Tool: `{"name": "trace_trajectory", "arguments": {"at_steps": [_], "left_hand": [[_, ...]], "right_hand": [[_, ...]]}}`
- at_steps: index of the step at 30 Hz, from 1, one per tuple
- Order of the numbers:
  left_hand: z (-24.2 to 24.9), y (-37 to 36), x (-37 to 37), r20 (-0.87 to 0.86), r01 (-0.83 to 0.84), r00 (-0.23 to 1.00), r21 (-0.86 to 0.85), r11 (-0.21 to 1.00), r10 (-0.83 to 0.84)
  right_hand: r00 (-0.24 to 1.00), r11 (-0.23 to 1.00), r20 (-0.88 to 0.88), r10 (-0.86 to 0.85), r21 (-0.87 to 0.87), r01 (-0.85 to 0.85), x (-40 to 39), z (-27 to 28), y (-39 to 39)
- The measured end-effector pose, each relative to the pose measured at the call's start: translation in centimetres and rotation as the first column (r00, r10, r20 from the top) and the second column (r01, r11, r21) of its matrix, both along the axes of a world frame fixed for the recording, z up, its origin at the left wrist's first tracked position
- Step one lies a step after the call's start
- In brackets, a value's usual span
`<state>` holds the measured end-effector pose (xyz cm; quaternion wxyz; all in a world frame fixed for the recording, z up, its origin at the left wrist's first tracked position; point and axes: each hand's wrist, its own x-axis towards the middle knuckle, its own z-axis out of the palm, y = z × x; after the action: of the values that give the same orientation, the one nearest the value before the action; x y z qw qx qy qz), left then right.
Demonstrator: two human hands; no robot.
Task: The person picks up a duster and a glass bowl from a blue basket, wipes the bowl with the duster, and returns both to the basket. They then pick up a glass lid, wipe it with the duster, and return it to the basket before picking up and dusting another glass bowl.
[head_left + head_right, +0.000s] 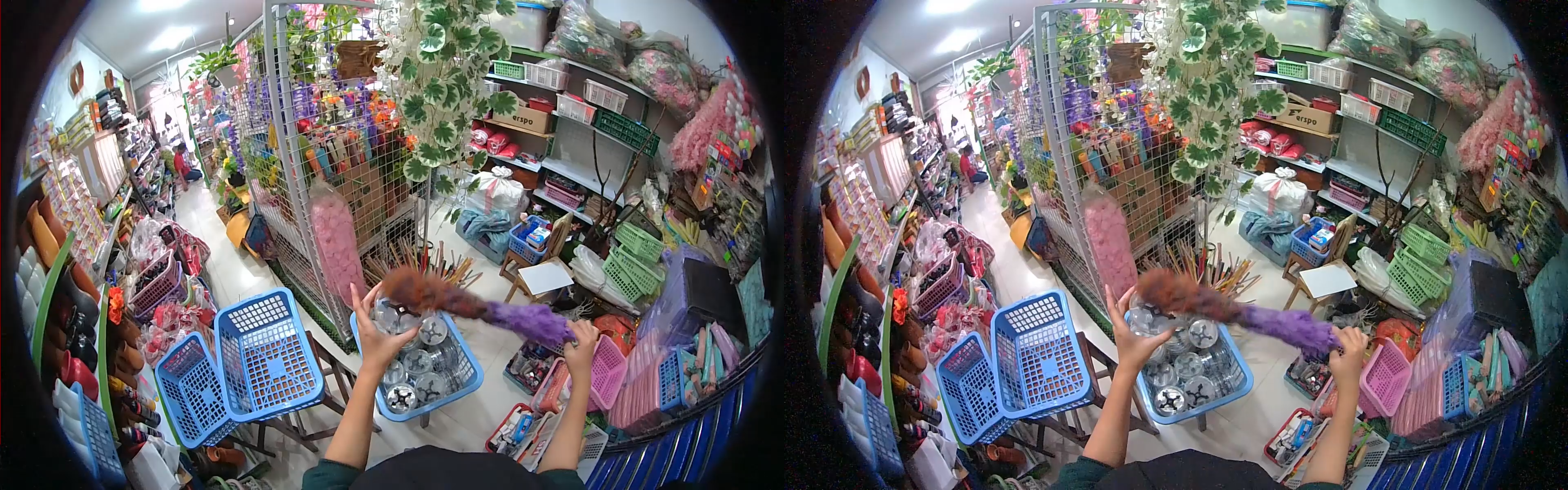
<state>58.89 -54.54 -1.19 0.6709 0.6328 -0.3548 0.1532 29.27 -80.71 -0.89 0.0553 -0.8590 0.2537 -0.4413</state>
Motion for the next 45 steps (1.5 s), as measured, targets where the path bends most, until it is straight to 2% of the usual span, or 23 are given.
{"name": "trace_trajectory", "arguments": {"at_steps": [1,4,5,6,8,12,14,15,16,18,20,24,26,28,29,32,33,37,39,40,42,43,45], "left_hand": [[0.0,0.0,0.0,0.073,-0.049,0.996,0.053,0.997,0.045],[0.1,0.0,-0.9,0.001,-0.138,0.990,0.177,0.975,0.140],[0.0,0.0,-0.5,0.027,-0.037,0.999,0.090,0.995,0.035],[-1.3,-0.2,0.3,-0.108,0.189,0.974,-0.080,0.979,-0.197],[-0.3,0.0,-0.1,-0.035,0.034,0.999,-0.013,0.999,-0.034],[-0.8,-0.2,-0.2,0.017,-0.001,1.000,0.050,0.999,0.000],[-1.2,-0.5,-1.0,-0.030,-0.030,0.999,0.105,0.994,0.033],[-3.3,-0.7,-0.6,-0.038,-0.008,0.999,0.149,0.989,0.013],[-3.1,-0.3,0.4,-0.040,0.228,0.973,0.280,0.932,-0.226],[-3.6,-0.5,-0.6,-0.186,0.114,0.974,-0.094,0.989,-0.130],[-4.2,-0.1,0.0,-0.128,-0.009,0.992,0.055,0.998,0.016],[-5.9,0.0,-0.5,-0.072,-0.033,0.996,0.169,0.985,0.046],[-7.2,-0.1,-0.9,-0.103,-0.051,0.992,0.172,0.984,0.069],[-8.5,0.3,-0.7,-0.169,-0.085,0.976,0.272,0.959,0.134],[-8.6,0.7,-0.8,-0.253,-0.068,0.961,0.184,0.981,0.114],[-9.2,1.8,-0.1,-0.286,-0.039,0.956,0.089,0.995,0.063],[-9.4,2.0,-0.1,-0.207,-0.085,0.972,0.145,0.986,0.114],[-11.1,2.1,-0.5,-0.230,-0.066,0.969,0.106,0.992,0.089],[-11.5,2.0,-1.0,-0.195,-0.063,0.976,0.167,0.984,0.096],[-11.6,2.0,-1.2,-0.201,-0.066,0.974,0.170,0.983,0.100],[-11.6,1.9,-1.6,-0.212,-0.063,0.971,0.201,0.978,0.106],[-11.6,1.8,-1.7,-0.222,-0.054,0.970,0.187,0.981,0.096],[-11.8,2.0,-1.7,-0.218,-0.056,0.971,0.180,0.982,0.095]], "right_hand": [[1.000,1.000,0.007,-0.025,0.008,0.025,0.4,0.4,0.7],[0.998,0.995,-0.056,0.033,0.097,-0.028,0.5,-0.5,0.9],[0.991,0.987,-0.101,0.085,0.148,-0.070,0.2,-0.5,0.7],[0.991,0.986,-0.100,0.087,0.148,-0.072,0.0,-0.6,0.4],[0.995,0.995,-0.010,0.099,0.014,-0.099,-0.1,-0.8,0.1],[0.999,1.000,0.034,-0.030,0.009,0.029,0.5,-0.7,0.8],[1.000,1.000,0.004,-0.007,0.016,0.007,0.8,-1.7,0.8],[0.997,0.997,-0.044,0.062,0.042,-0.060,0.8,-2.1,0.9],[0.987,0.989,-0.091,0.133,0.071,-0.127,0.9,-2.3,1.0],[0.980,0.982,-0.117,0.158,0.119,-0.145,0.6,-2.7,0.4],[0.991,0.988,-0.123,0.056,0.148,-0.038,0.1,-4.1,-0.1],[0.993,0.991,-0.119,0.000,0.131,0.016,1.9,-6.2,1.2],[0.983,0.985,-0.142,0.112,0.143,-0.092,3.0,-7.1,2.0],[0.973,0.970,-0.164,0.164,0.208,-0.128,3.6,-7.6,2.1],[0.972,0.968,-0.169,0.166,0.216,-0.128,3.5,-8.2,1.8],[0.975,0.967,-0.188,0.117,0.245,-0.068,3.6,-10.2,0.7],[0.979,0.956,-0.170,0.113,0.288,-0.060,4.0,-11.3,0.6],[0.969,0.892,-0.242,0.044,0.447,0.071,7.7,-15.0,3.1],[0.956,0.800,-0.260,0.138,0.598,0.047,11.3,-16.6,5.9],[0.969,0.751,-0.154,0.195,0.659,-0.046,13.1,-19.4,6.9],[0.959,0.677,-0.113,0.258,0.729,-0.096,16.3,-19.7,10.5],[0.954,0.609,-0.022,0.298,0.774,-0.173,17.9,-20.6,11.5],[0.954,0.629,-0.068,0.293,0.765,-0.139,20.5,-22.3,13.4]]}}
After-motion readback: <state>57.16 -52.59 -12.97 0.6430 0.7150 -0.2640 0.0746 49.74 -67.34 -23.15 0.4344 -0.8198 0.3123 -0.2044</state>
